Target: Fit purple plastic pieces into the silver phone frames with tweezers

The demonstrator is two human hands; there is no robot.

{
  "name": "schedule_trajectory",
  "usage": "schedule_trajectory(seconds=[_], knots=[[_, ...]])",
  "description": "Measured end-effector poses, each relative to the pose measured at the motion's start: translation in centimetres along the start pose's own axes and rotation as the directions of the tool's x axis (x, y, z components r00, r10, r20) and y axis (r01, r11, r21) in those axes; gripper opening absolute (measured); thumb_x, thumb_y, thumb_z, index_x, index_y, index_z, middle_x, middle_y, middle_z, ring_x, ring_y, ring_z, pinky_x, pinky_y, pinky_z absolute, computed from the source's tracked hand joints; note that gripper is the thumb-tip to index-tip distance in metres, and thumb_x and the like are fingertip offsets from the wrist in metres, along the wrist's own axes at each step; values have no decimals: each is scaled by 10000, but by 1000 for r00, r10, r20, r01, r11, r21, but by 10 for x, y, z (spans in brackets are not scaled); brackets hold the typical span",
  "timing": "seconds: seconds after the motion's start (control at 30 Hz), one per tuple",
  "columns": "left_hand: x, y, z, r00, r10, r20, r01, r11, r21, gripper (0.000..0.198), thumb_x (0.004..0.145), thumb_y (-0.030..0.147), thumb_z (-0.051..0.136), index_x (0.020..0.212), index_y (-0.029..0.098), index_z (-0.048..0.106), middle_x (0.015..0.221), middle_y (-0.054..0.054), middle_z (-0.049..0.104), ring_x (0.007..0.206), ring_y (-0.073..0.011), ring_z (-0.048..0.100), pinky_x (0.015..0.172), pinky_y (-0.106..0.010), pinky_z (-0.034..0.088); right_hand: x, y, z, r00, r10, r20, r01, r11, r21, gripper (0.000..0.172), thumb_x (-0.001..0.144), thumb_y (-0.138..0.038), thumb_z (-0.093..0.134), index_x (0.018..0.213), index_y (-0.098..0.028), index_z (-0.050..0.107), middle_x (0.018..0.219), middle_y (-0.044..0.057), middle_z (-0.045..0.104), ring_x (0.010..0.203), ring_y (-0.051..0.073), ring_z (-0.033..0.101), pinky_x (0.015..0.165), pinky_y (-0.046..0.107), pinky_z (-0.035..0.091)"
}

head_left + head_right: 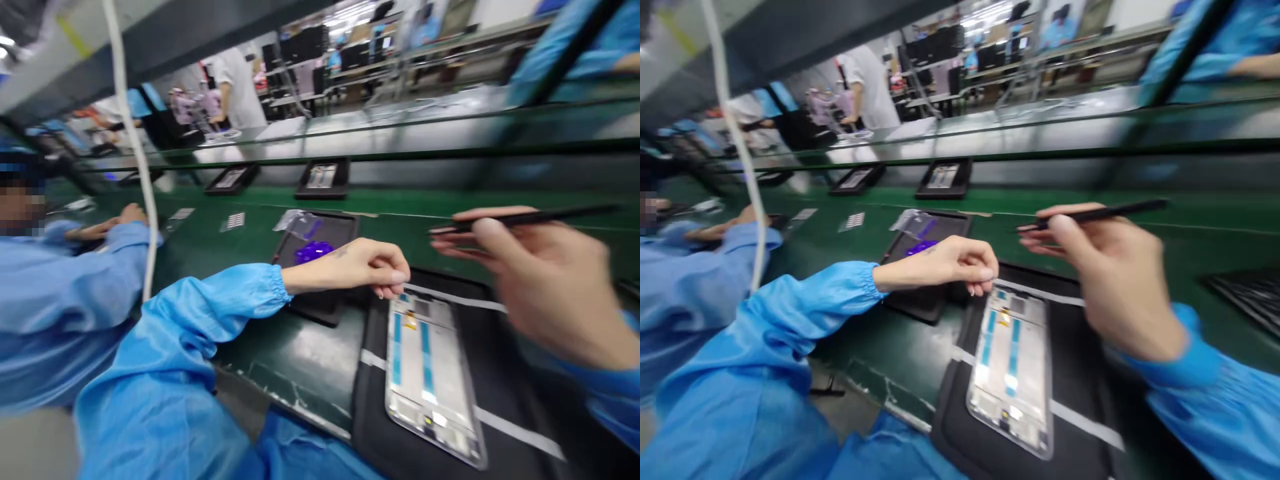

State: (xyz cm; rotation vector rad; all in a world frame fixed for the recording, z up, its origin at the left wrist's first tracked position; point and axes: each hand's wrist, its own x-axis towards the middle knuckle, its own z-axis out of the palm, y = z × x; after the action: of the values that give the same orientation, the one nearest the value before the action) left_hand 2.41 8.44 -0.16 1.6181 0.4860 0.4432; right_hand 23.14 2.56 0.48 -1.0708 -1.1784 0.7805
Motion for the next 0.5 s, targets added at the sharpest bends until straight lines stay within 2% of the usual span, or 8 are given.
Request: schedule_trajectory(seconds=[0.1, 0.17, 0.33, 0.5], knots=[[20, -12, 27, 998, -36, -49, 18, 945, -327, 415, 729, 433, 853, 881, 139, 602, 798, -33, 682, 710, -116, 648, 724, -261, 497, -8, 1, -4, 998, 62, -27, -60, 995, 79, 302, 844, -469, 759, 985, -207, 704, 908, 59, 752, 834, 200, 729, 807, 364, 582], [22, -18, 35, 996, -62, -72, 23, 892, -451, 428, 735, 439, 858, 899, 136, 604, 820, -29, 680, 718, -101, 644, 732, -243, 485, -14, 6, -8, 993, 119, -24, -116, 989, 97, 304, 851, -482, 749, 1000, -220, 704, 910, 39, 757, 844, 179, 732, 790, 314, 580], [19, -28, 34, 990, -97, -106, 22, 830, -558, 325, 815, 345, 816, 946, 134, 607, 844, -19, 670, 751, -83, 628, 777, -224, 474, -24, 14, -17, 974, 224, 17, -225, 967, 117, 281, 875, -475, 732, 1002, -225, 725, 895, 31, 768, 830, 154, 736, 791, 267, 584], [22, -37, 31, 988, -99, -115, 12, 806, -592, 279, 842, 313, 795, 957, 138, 611, 855, -22, 670, 798, -91, 632, 816, -230, 479, -23, 13, -18, 966, 244, 83, -253, 960, 122, 290, 854, -474, 756, 1008, -230, 733, 896, 34, 764, 865, 170, 736, 785, 273, 596]])
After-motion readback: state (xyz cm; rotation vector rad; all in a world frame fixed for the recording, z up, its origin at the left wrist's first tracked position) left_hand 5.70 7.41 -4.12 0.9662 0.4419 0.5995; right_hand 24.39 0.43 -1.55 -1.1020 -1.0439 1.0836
